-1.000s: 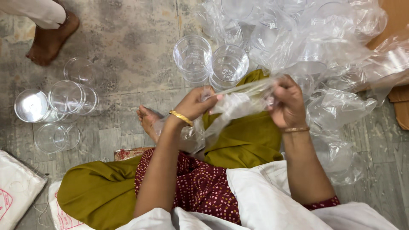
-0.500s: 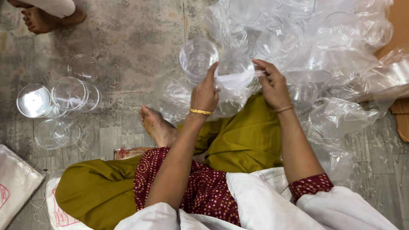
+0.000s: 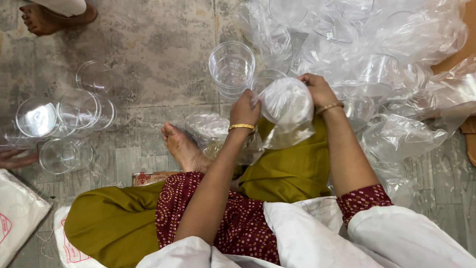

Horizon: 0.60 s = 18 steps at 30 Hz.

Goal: The person sits on the floor and removes clear plastic cups from plastic bags one at a time, stacking the cups into piles on the floor and setting empty bags aside.

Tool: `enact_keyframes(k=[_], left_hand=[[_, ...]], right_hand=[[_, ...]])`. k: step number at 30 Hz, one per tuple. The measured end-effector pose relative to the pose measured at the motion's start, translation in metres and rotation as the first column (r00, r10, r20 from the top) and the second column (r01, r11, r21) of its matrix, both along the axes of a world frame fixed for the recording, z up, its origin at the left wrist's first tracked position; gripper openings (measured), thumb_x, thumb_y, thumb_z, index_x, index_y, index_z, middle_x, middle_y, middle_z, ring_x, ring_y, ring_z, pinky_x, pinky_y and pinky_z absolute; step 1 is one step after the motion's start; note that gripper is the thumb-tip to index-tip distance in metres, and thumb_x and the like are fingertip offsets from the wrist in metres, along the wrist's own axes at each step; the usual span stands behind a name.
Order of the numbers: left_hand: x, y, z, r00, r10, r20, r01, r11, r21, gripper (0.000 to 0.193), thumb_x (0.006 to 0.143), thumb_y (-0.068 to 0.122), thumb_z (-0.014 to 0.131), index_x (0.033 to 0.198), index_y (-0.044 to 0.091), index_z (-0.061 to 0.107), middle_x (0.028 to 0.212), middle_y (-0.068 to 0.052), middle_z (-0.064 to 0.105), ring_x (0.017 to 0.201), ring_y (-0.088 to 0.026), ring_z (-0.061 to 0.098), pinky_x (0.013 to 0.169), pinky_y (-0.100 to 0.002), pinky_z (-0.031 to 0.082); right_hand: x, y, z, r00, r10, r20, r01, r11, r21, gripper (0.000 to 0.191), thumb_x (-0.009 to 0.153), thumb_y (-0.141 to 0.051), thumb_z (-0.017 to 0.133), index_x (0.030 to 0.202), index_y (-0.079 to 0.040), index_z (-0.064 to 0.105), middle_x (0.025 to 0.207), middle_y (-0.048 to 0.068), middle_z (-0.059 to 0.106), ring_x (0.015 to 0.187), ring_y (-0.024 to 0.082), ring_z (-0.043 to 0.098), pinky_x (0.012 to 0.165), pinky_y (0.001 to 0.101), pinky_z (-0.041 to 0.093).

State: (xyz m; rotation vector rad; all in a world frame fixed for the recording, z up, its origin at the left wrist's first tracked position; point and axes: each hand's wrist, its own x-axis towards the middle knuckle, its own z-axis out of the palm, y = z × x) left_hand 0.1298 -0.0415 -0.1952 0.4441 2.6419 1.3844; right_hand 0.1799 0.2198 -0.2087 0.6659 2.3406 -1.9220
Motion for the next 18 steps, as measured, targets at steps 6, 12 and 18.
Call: enact_keyframes(k=[6,12,18], left_hand=[[0.006,0.0,0.02,1.0,-0.01,0.003,0.009,0.993,0.114,0.024,0.097,0.027,0.066,0.111,0.008,0.061,0.101,-0.019,0.072,0.097,-0.044,0.068,0.081,-0.05,0.052],[0.006,0.012,0.078,0.989,-0.151,0.005,0.139,0.924,0.356,0.028,0.099,0.034,0.067,0.103,0.007,0.064,0.088,-0.011,0.072,0.077,-0.025,0.068,0.075,-0.035,0.053],[0.017,0.017,0.079,0.933,-0.355,0.057,0.291,0.838,0.461,0.029,0.085,0.027,0.08,0.096,0.005,0.066,0.091,-0.005,0.07,0.084,-0.017,0.064,0.075,-0.034,0.053]], right_hand=[[0.016,-0.016,0.013,0.995,-0.027,-0.096,0.026,1.0,-0.01,0.022,0.099,-0.012,0.067,0.115,0.004,0.068,0.102,0.01,0.07,0.088,0.015,0.062,0.078,0.0304,0.053],[0.045,-0.047,0.052,0.974,0.071,-0.214,-0.2,0.711,-0.674,0.031,0.103,-0.019,0.061,0.125,0.003,0.061,0.113,0.012,0.066,0.098,0.019,0.059,0.085,0.0338,0.051],[0.098,-0.094,0.072,0.919,-0.017,-0.393,-0.37,0.306,-0.877,0.041,0.106,-0.026,0.055,0.135,0.002,0.055,0.123,0.014,0.061,0.109,0.022,0.057,0.093,0.0371,0.049]])
